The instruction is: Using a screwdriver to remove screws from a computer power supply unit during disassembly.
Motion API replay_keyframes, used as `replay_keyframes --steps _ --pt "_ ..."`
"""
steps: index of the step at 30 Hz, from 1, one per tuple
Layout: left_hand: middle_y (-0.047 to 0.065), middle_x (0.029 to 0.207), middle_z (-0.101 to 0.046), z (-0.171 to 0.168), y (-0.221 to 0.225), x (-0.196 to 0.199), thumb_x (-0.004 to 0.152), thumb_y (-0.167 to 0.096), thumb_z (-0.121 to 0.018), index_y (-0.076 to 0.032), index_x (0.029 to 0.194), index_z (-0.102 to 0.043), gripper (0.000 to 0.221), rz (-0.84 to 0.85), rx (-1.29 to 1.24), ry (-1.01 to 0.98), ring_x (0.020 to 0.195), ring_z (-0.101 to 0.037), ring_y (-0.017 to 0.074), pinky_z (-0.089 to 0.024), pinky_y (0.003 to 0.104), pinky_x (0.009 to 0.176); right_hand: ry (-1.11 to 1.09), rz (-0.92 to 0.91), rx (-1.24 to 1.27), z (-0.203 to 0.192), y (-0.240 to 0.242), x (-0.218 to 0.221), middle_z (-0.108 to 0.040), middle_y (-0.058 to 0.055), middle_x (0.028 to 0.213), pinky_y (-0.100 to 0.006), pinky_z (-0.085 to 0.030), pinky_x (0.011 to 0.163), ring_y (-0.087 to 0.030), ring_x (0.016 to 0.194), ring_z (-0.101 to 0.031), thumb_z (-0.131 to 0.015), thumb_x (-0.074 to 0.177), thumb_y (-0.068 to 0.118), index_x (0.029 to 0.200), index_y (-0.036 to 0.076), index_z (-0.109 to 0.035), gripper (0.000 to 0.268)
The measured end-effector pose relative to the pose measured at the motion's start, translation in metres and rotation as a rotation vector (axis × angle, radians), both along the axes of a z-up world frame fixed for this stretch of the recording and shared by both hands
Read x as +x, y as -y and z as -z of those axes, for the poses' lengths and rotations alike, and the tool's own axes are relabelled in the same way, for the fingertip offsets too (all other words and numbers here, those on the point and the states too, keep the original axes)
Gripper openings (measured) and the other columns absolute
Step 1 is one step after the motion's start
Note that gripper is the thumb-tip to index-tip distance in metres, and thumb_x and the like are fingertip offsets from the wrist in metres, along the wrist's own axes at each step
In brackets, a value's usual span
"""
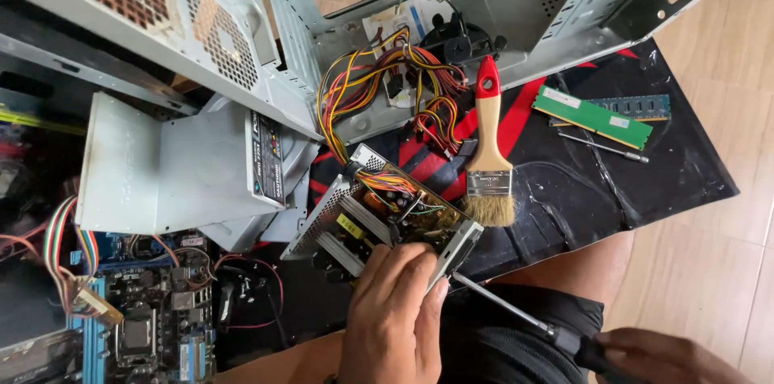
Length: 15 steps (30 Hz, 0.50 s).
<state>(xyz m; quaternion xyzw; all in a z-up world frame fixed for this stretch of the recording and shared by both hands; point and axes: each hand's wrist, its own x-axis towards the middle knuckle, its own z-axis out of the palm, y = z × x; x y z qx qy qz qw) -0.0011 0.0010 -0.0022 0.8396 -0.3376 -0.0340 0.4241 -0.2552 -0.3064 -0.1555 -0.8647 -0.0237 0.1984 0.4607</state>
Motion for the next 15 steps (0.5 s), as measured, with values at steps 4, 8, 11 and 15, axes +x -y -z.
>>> replay_keyframes --steps 4,8,11,15 --pt "0.016 0.108 -0.064 -0.001 0.004 -0.002 0.104 -0.016 -0.047 0.004 0.109 -0.063 0.026 -0.031 0.021 -0.022 0.088 -0.059 0.0356 -0.047 0.047 0.085 -0.846 0.041 -0.257 0.065 0.037 -0.040 -0.056 0.022 0.155 -0.034 -0.035 0.129 -0.003 0.151 -0.049 -0.083 0.078 0.068 0.145 0.064 -0.058 0.071" --pt "0.016 0.109 -0.065 0.001 0.005 -0.003 0.104 -0.018 -0.046 0.002 0.110 -0.064 0.027 -0.039 0.062 -0.007 0.090 -0.061 0.0350 -0.047 0.048 0.091 -0.327 0.186 -0.149 0.018 0.012 -0.045 -0.071 0.016 0.145 -0.028 -0.049 0.117 -0.004 0.135 -0.067 -0.084 0.075 0.035 0.135 0.037 -0.072 0.061" --pt "0.015 0.107 -0.065 -0.004 0.008 -0.003 0.104 -0.018 -0.046 0.002 0.108 -0.064 0.028 -0.059 0.058 0.002 0.089 -0.060 0.0328 -0.047 0.046 0.087 0.059 0.248 -0.232 -0.025 -0.016 -0.021 -0.076 0.011 0.134 -0.024 -0.056 0.106 -0.004 0.121 -0.075 -0.080 0.075 0.028 0.125 0.028 -0.079 0.050" --pt "0.015 0.107 -0.065 -0.002 0.010 -0.003 0.105 -0.019 -0.045 0.002 0.107 -0.065 0.029 -0.067 0.051 0.016 0.088 -0.058 0.0331 -0.048 0.044 0.084 -0.919 0.173 -0.293 0.038 0.026 -0.034 -0.080 0.025 0.133 -0.020 -0.047 0.119 0.007 0.130 -0.077 -0.078 0.084 0.053 0.145 0.061 -0.056 0.066"
